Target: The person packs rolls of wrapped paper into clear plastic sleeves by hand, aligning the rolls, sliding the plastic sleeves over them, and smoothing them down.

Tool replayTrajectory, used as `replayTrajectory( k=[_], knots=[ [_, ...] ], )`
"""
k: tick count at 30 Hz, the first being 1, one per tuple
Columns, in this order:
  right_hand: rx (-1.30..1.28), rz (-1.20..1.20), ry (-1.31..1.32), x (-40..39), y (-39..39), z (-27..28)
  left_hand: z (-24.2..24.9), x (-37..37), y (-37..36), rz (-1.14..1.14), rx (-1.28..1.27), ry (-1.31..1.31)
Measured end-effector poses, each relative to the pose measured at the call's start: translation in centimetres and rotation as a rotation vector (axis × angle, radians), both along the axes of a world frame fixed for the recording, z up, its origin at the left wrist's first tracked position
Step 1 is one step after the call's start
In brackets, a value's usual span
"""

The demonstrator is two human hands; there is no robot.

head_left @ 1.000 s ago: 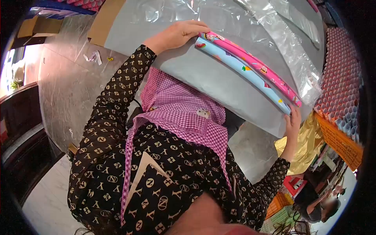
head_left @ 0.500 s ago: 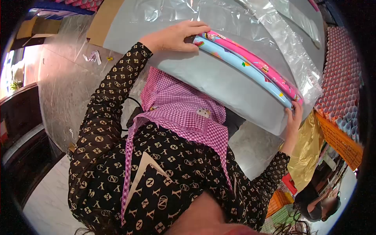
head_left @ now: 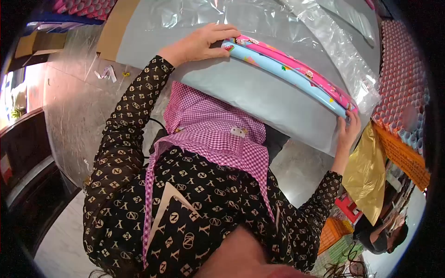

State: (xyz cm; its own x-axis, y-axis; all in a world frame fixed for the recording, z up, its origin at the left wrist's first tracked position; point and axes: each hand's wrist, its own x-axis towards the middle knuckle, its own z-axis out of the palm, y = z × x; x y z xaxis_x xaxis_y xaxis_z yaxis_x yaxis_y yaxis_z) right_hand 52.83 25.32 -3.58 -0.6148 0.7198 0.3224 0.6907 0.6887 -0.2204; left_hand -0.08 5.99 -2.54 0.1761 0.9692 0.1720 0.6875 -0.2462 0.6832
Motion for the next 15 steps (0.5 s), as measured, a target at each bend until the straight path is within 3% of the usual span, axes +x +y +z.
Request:
replayTrajectory(
  k=[7,9,15],
  knots=[
    [0.159,0.001,-0.074,-4.2,-2.1,2.4,-0.9,0.5,-0.2,0.055,0.129,-0.002],
    [0.041,0.156,0.028,-7.1,-2.6,3.5,-0.7,0.6,-0.3,0.048,0.124,0.002],
    [-0.161,0.335,-0.135,-16.5,-4.9,5.5,1.9,1.3,0.1,0.09,-0.029,0.021]
  ],
)
